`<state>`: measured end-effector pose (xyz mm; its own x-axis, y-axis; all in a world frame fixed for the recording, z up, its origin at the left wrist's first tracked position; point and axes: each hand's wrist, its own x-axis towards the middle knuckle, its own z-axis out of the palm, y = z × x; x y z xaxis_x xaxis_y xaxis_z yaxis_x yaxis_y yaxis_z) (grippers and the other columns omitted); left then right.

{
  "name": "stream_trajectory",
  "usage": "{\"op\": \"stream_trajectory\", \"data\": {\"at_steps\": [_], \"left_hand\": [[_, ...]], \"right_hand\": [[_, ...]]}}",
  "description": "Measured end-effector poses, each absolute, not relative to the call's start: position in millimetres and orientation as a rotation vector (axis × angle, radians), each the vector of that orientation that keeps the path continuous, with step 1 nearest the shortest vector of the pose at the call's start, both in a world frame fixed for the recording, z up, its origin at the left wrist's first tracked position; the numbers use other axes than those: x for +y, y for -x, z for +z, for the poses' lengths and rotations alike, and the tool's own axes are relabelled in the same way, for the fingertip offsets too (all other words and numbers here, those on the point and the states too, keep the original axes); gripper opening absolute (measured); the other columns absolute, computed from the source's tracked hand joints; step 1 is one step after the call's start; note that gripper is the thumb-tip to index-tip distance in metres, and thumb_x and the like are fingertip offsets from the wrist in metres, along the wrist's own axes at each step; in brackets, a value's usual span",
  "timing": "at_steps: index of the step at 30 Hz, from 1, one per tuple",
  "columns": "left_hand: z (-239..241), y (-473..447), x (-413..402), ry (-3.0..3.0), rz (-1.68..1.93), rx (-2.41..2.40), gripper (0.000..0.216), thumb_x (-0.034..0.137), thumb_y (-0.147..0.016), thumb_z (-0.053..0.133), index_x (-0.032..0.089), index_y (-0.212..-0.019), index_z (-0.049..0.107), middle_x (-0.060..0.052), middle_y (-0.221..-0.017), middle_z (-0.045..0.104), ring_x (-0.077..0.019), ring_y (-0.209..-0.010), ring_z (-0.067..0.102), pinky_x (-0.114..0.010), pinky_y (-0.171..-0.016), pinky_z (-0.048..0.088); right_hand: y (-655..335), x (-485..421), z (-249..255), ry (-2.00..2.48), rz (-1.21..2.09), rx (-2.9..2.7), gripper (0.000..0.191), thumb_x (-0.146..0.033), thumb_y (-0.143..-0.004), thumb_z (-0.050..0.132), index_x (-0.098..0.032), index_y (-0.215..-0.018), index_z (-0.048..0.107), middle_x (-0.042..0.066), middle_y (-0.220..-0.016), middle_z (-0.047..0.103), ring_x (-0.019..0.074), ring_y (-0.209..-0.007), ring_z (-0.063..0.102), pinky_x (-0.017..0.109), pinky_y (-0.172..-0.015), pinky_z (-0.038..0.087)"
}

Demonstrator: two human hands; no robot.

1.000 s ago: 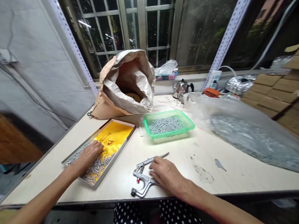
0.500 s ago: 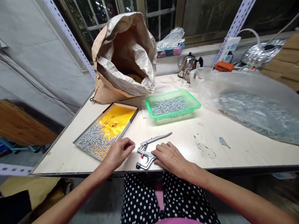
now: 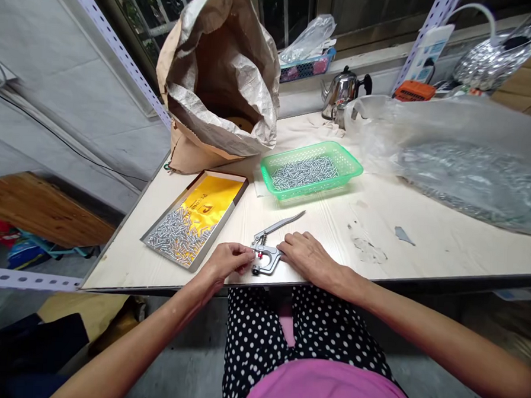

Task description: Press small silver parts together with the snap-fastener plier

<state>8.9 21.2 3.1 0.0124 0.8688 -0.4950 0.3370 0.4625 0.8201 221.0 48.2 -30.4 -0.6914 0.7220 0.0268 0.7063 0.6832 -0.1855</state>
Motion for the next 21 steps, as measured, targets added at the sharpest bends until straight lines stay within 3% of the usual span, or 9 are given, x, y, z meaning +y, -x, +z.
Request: {"op": "stream_trajectory", "data": {"at_steps": [9, 21], "left_hand": [[2, -21, 25, -0.916, 0.403, 1.689, 0.025, 0.033, -0.066, 0.076, 0.013, -0.068, 0.061, 0.006, -0.046, 0.048, -0.0043, -0.038, 0.031, -0.022, -0.040, 0.016], [1, -24, 27, -0.873, 0.334, 1.670, 0.025, 0.031, -0.067, 0.076, 0.014, -0.064, 0.058, 0.007, -0.040, 0.045, -0.0041, -0.036, 0.034, -0.020, -0.039, 0.017]], "right_hand": [[-221, 48, -38, 1.189, 0.215, -2.757, 0.016, -0.025, -0.097, 0.051, -0.016, -0.099, 0.064, 0.008, -0.100, 0.062, 0.0210, -0.092, 0.054, 0.033, -0.073, 0.031], [-222, 44, -41, 1.171, 0.180, -2.726, 0.015, -0.019, -0.098, 0.047, -0.016, -0.097, 0.062, 0.008, -0.099, 0.061, 0.0204, -0.090, 0.052, 0.032, -0.072, 0.029]]}}
